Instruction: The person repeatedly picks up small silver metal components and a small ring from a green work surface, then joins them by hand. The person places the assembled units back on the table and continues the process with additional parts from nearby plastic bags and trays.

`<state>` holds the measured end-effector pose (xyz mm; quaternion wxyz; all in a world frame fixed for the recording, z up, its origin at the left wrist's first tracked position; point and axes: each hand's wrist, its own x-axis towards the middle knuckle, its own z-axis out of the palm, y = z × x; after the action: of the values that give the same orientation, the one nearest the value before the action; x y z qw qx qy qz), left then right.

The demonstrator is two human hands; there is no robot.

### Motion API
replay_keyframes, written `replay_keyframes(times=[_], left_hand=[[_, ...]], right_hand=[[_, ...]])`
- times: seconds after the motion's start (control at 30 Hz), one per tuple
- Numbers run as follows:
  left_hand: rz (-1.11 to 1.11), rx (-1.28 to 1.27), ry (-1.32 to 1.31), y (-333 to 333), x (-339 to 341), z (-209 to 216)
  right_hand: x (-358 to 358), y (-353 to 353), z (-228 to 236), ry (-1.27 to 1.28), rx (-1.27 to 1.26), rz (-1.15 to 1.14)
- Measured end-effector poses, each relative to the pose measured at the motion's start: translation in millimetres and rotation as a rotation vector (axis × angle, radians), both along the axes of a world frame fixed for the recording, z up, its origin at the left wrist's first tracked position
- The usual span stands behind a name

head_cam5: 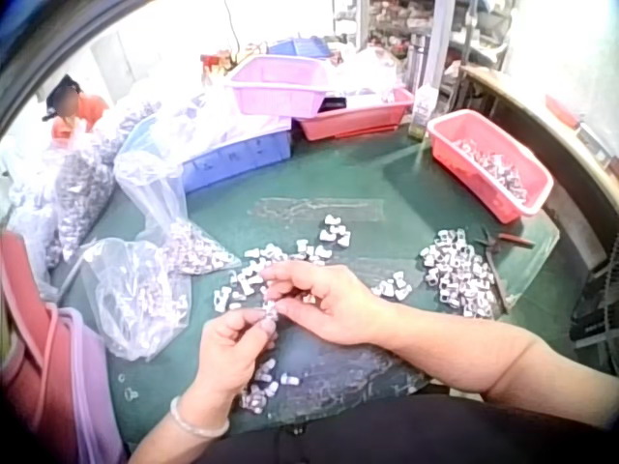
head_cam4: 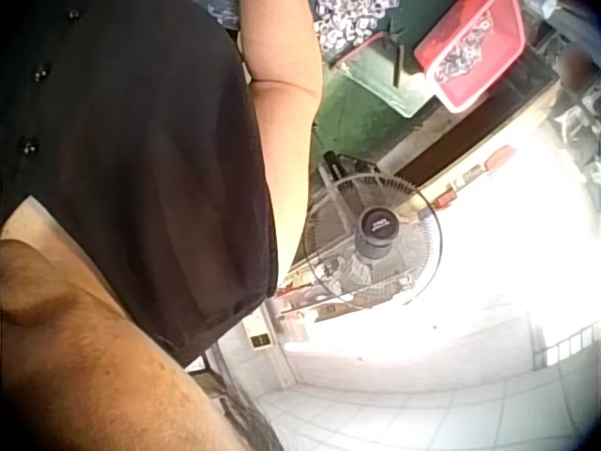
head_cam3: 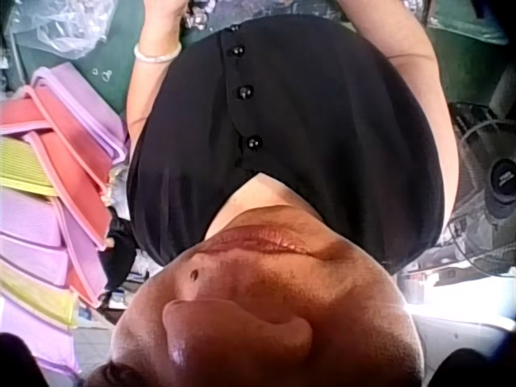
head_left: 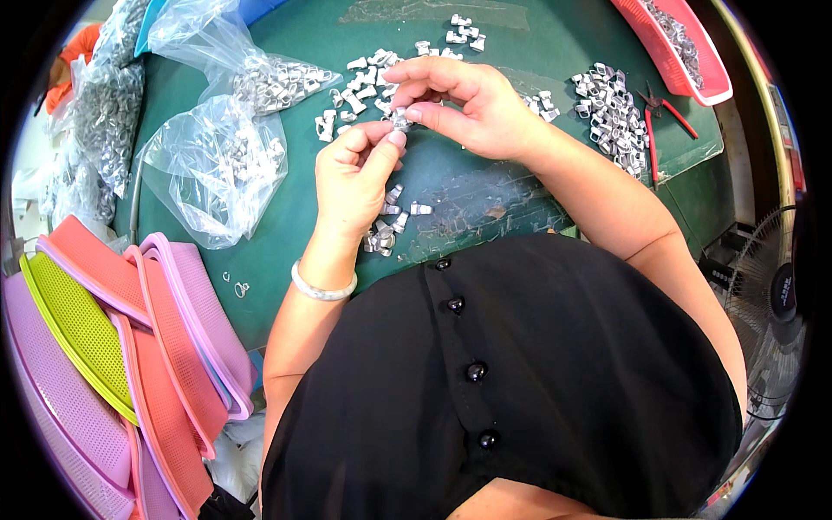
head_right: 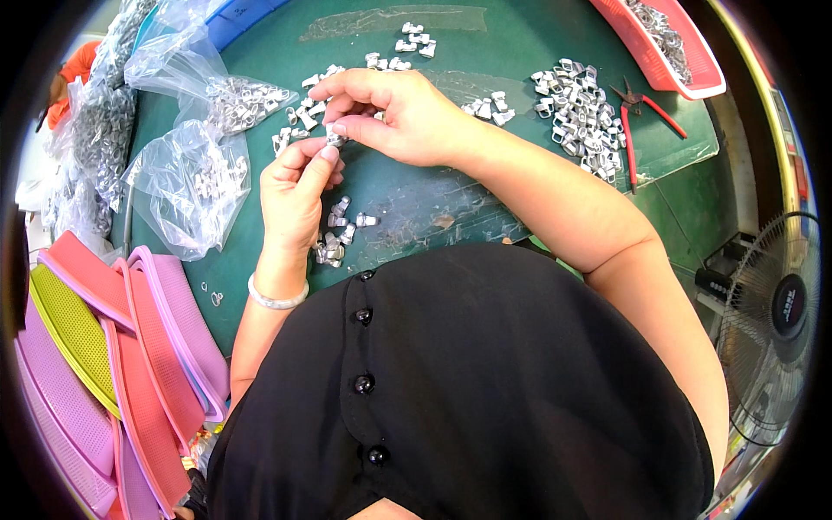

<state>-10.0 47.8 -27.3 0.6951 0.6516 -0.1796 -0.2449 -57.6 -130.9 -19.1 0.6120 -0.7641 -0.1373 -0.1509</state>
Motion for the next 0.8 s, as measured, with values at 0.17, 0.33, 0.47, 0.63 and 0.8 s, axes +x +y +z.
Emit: replay_keyframes(times=[0.17, 0.33, 0.47, 0.63, 0.8], left_hand=[[0.002, -0.026, -0.062, -0.5, -0.5, -3.8], [-0.002, -0.028, -0.058, -1.0, 0.0, -4.1], [-0.004, -0.033, -0.061, -1.0, 0.9, -4.7], [0.019, -0.049, -0.071, -1.1, 0.3, -5.2], [0.057, -0.026, -0.228, -0.4, -0.9, -4.8]], right_hand=[[0.4, 0.0, -0.9, -0.019, 0.002, -0.001], [0.0, -1.0, -0.4, -0.039, -0.025, -0.001], [-0.7, -0.8, 2.1, -0.080, -0.084, -0.020], [0.1, -1.5, 0.2, -0.086, -0.085, -0.029], [0.4, -2.4, -0.4, -0.083, -0.100, -0.034]])
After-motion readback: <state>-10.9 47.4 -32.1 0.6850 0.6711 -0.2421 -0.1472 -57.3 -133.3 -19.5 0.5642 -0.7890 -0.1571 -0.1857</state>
